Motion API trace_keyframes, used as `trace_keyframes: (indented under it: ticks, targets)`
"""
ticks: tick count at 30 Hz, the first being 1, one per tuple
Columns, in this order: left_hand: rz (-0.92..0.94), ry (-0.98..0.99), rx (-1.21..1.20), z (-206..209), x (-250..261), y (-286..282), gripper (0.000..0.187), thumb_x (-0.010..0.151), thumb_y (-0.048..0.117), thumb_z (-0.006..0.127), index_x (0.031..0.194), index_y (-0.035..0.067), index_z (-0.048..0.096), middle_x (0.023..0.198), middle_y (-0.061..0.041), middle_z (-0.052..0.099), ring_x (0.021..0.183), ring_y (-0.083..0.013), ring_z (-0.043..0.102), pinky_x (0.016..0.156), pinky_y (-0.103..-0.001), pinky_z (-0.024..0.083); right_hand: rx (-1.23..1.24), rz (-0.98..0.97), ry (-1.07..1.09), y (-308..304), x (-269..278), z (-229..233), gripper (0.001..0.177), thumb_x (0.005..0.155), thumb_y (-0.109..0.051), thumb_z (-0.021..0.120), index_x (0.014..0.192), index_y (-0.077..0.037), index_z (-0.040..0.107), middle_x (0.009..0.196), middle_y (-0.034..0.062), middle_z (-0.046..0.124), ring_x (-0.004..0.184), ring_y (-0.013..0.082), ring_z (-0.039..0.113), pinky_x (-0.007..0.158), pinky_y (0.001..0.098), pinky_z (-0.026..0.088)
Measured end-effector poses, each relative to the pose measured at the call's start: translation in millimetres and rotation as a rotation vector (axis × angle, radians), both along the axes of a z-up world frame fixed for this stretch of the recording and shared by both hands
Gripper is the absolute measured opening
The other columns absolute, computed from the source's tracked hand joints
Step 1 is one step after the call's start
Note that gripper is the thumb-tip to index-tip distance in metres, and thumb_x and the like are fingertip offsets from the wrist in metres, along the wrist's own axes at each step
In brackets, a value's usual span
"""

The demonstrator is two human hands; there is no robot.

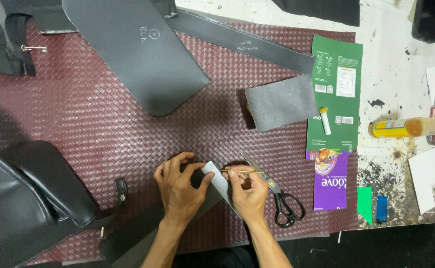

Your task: The person measures a black leather piece with a metal ruler and a pencil, then compares it to a finished black bag. They repeatedly align the ruler on the leather, mark it, and check fit against the bag's edge.

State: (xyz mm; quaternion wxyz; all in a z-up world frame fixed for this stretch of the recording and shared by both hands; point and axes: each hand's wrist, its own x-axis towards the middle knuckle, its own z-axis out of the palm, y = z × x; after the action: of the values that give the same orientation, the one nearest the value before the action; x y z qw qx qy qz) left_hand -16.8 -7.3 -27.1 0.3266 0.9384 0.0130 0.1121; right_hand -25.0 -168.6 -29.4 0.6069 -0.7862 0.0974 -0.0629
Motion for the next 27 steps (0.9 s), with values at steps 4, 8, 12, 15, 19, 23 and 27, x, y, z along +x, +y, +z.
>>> trace_keyframes:
  ticks: [4, 8, 12, 15, 19, 23, 27]
  targets:
    - [0.0, 0.002, -0.007, 0.0, -0.2, -0.1, 0.027, 0.085, 0.044, 0.08, 0.095, 0.019, 0.077, 0.12, 0.0, 0.064, 0.107, -0.0218, 0.061, 0.097, -0.046, 0.034, -0.036, 0.009, -0.02, 1.2, 1.1, 4.0, 0.006, 0.094, -0.005, 0.069, 0.095, 0.001, 0.068, 0.092, 0.0141, 0.076, 0.079, 0.0204, 0.08, 0.071, 0.0264, 0.066]
    - [0.008, -0.016, -0.009, 1.8, 0.0, -0.5, 0.026, 0.084, 0.043, 0.08, 0.094, 0.02, 0.076, 0.118, 0.0, 0.065, 0.105, -0.0214, 0.061, 0.097, -0.045, 0.034, -0.048, 0.004, -0.019, 2.0, 1.4, 5.1, 0.007, 0.094, -0.006, 0.069, 0.095, 0.001, 0.069, 0.09, 0.0132, 0.077, 0.078, 0.0188, 0.079, 0.072, 0.026, 0.065]
    - [0.016, -0.006, -0.012, -0.3, -0.1, -0.8, 0.025, 0.082, 0.043, 0.081, 0.093, 0.022, 0.076, 0.119, 0.001, 0.065, 0.107, -0.0211, 0.061, 0.098, -0.045, 0.033, -0.098, -0.005, 0.015, 0.9, 0.7, 4.2, 0.007, 0.094, -0.009, 0.07, 0.095, -0.002, 0.07, 0.088, 0.0103, 0.079, 0.078, 0.0156, 0.08, 0.072, 0.0246, 0.064]
    - [0.015, -0.011, -0.012, 0.5, -0.3, -0.8, 0.026, 0.081, 0.042, 0.083, 0.093, 0.02, 0.076, 0.119, 0.001, 0.065, 0.106, -0.0214, 0.062, 0.098, -0.046, 0.034, -0.044, 0.006, -0.017, 2.1, 1.2, 4.9, 0.008, 0.095, -0.008, 0.068, 0.094, 0.0, 0.068, 0.088, 0.0127, 0.076, 0.078, 0.0186, 0.079, 0.069, 0.0258, 0.065]
    - [0.016, -0.022, -0.025, -1.2, -1.1, -0.5, 0.025, 0.079, 0.039, 0.085, 0.093, 0.021, 0.075, 0.119, 0.0, 0.065, 0.106, -0.0225, 0.062, 0.099, -0.047, 0.034, -0.08, -0.001, -0.007, 3.0, 0.6, 6.5, 0.008, 0.094, -0.009, 0.069, 0.093, -0.001, 0.07, 0.09, 0.0106, 0.078, 0.078, 0.0165, 0.079, 0.071, 0.0248, 0.064]
    - [0.013, -0.022, -0.024, -1.9, -1.9, -0.1, 0.024, 0.081, 0.039, 0.082, 0.095, 0.021, 0.076, 0.12, 0.0, 0.065, 0.108, -0.0231, 0.061, 0.101, -0.048, 0.033, -0.155, 0.052, 0.015, 4.1, 1.0, 8.2, 0.01, 0.094, -0.012, 0.069, 0.095, -0.002, 0.069, 0.092, 0.0105, 0.076, 0.081, 0.0187, 0.078, 0.072, 0.0273, 0.062]
    - [0.006, -0.016, -0.021, -2.3, -2.9, 0.0, 0.022, 0.084, 0.039, 0.079, 0.097, 0.021, 0.076, 0.121, -0.001, 0.065, 0.109, -0.0238, 0.061, 0.103, -0.05, 0.031, -0.252, 0.115, 0.05, 3.1, 0.7, 10.5, 0.014, 0.094, -0.016, 0.069, 0.099, -0.004, 0.067, 0.095, 0.0105, 0.074, 0.084, 0.0216, 0.076, 0.075, 0.0305, 0.06]
